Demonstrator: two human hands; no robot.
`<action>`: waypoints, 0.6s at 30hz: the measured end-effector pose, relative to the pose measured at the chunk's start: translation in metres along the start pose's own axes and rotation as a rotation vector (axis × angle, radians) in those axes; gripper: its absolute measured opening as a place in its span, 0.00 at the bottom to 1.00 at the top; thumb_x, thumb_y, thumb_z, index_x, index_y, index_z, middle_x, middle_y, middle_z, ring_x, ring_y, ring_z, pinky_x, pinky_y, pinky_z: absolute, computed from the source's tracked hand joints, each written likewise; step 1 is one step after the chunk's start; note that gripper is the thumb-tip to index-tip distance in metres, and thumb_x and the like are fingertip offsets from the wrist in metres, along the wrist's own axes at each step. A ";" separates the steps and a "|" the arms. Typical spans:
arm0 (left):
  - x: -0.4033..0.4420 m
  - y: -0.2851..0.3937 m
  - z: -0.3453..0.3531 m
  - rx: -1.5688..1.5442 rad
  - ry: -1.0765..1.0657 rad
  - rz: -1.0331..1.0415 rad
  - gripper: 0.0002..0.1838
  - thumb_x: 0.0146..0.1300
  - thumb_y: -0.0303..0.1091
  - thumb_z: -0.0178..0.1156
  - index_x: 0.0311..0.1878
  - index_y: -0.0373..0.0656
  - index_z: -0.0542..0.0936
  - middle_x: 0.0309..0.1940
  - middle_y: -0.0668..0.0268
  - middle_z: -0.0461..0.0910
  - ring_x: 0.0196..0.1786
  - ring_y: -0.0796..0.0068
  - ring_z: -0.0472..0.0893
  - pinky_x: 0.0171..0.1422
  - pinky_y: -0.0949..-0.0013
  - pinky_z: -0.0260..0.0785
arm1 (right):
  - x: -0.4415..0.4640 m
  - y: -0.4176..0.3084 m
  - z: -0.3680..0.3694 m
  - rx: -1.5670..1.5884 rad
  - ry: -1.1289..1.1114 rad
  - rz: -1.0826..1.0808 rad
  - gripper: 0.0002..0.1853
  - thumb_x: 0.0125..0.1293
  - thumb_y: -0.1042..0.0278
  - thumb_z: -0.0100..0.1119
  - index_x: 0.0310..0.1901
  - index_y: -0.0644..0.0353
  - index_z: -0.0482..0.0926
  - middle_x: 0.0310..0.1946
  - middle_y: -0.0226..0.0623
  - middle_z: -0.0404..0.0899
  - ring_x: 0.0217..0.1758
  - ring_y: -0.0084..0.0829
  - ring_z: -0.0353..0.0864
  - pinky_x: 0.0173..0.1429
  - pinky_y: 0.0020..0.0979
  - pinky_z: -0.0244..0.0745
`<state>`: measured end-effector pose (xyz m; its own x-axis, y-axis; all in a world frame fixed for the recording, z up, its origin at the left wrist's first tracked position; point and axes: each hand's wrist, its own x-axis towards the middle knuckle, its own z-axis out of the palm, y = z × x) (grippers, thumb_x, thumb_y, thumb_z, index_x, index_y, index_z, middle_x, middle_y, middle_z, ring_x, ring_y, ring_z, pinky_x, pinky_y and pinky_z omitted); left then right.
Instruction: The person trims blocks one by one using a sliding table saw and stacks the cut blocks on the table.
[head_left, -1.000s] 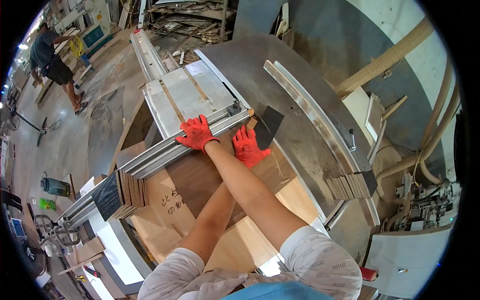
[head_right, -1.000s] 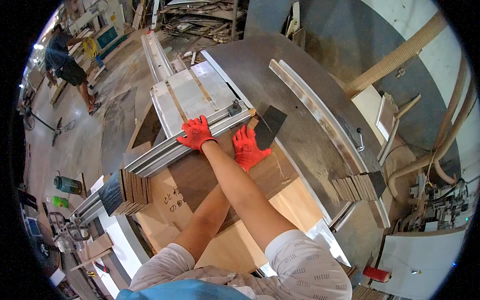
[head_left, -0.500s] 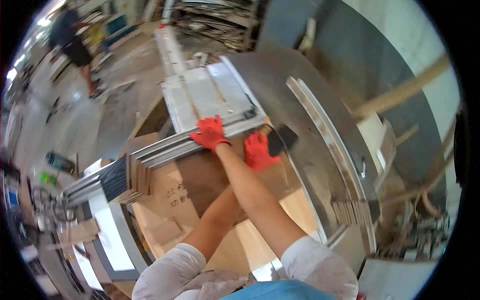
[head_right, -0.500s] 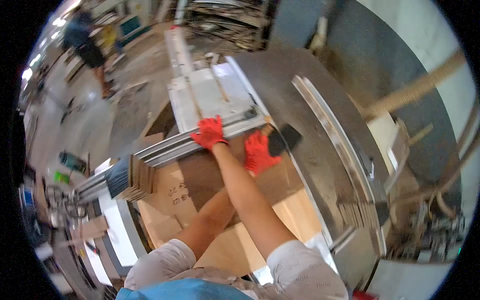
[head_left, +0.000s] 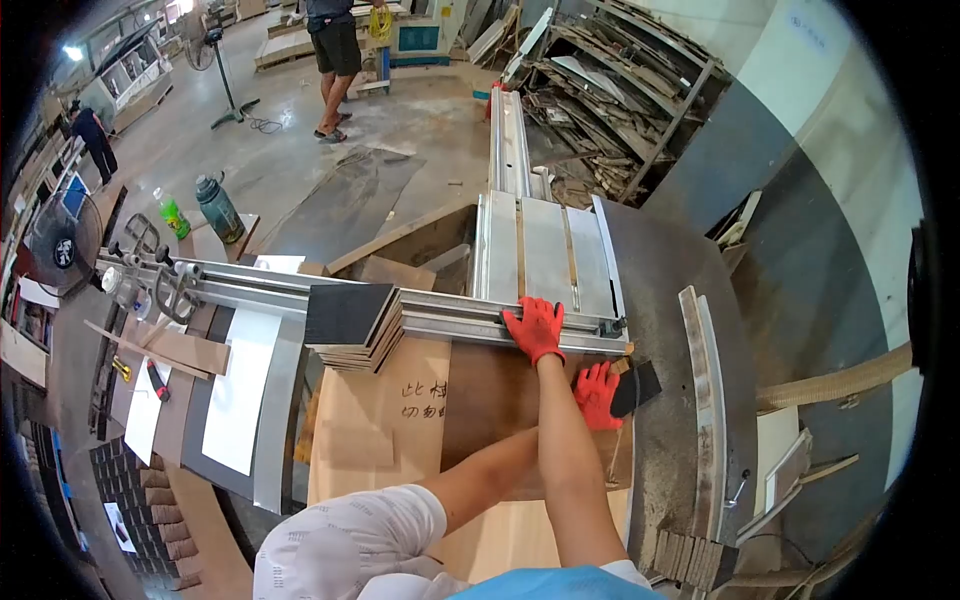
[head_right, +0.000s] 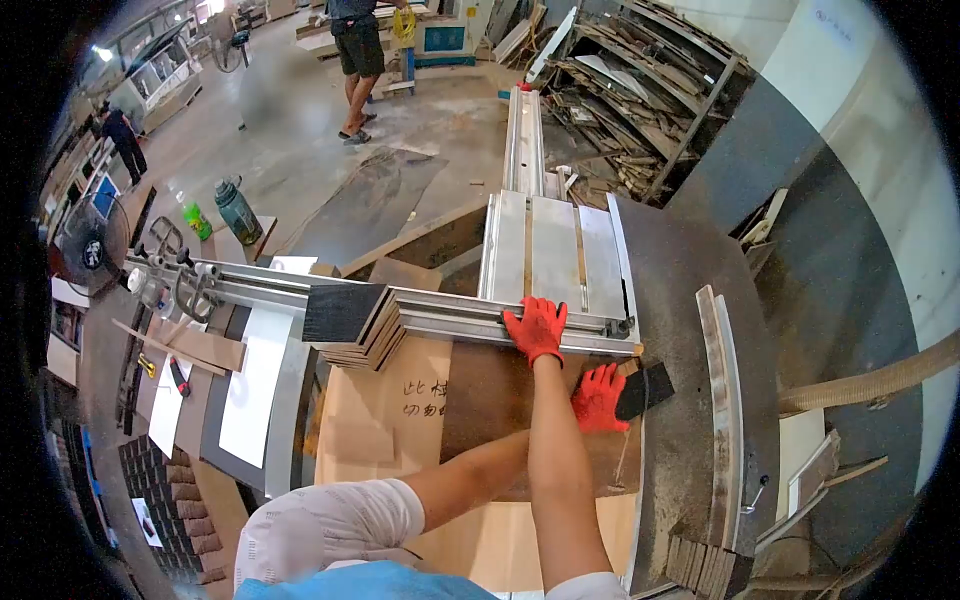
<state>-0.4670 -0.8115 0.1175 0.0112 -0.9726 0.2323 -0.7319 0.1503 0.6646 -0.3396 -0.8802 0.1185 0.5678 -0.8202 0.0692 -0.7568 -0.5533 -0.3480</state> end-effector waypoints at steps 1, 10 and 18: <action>0.000 0.000 -0.002 0.000 0.003 -0.003 0.57 0.35 0.60 0.79 0.68 0.35 0.70 0.73 0.40 0.65 0.74 0.41 0.65 0.74 0.41 0.58 | 0.000 -0.001 -0.001 0.005 -0.010 0.009 0.33 0.66 0.33 0.59 0.60 0.53 0.81 0.59 0.37 0.81 0.72 0.40 0.70 0.86 0.57 0.36; 0.001 -0.001 -0.009 -0.019 0.018 -0.001 0.57 0.36 0.61 0.79 0.68 0.35 0.70 0.71 0.42 0.67 0.71 0.41 0.66 0.73 0.42 0.59 | -0.002 -0.002 -0.002 -0.050 -0.011 0.009 0.31 0.68 0.35 0.58 0.60 0.53 0.81 0.60 0.37 0.81 0.72 0.41 0.70 0.85 0.59 0.39; -0.002 -0.003 -0.013 -0.012 0.048 -0.008 0.57 0.37 0.62 0.79 0.67 0.36 0.69 0.69 0.43 0.68 0.69 0.41 0.68 0.72 0.42 0.60 | -0.001 -0.006 -0.001 -0.007 0.011 -0.014 0.30 0.67 0.36 0.61 0.59 0.52 0.82 0.59 0.37 0.82 0.71 0.42 0.72 0.85 0.60 0.41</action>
<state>-0.4559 -0.8081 0.1242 0.0502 -0.9642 0.2602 -0.7236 0.1445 0.6750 -0.3361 -0.8759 0.1209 0.5753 -0.8136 0.0842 -0.7508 -0.5661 -0.3404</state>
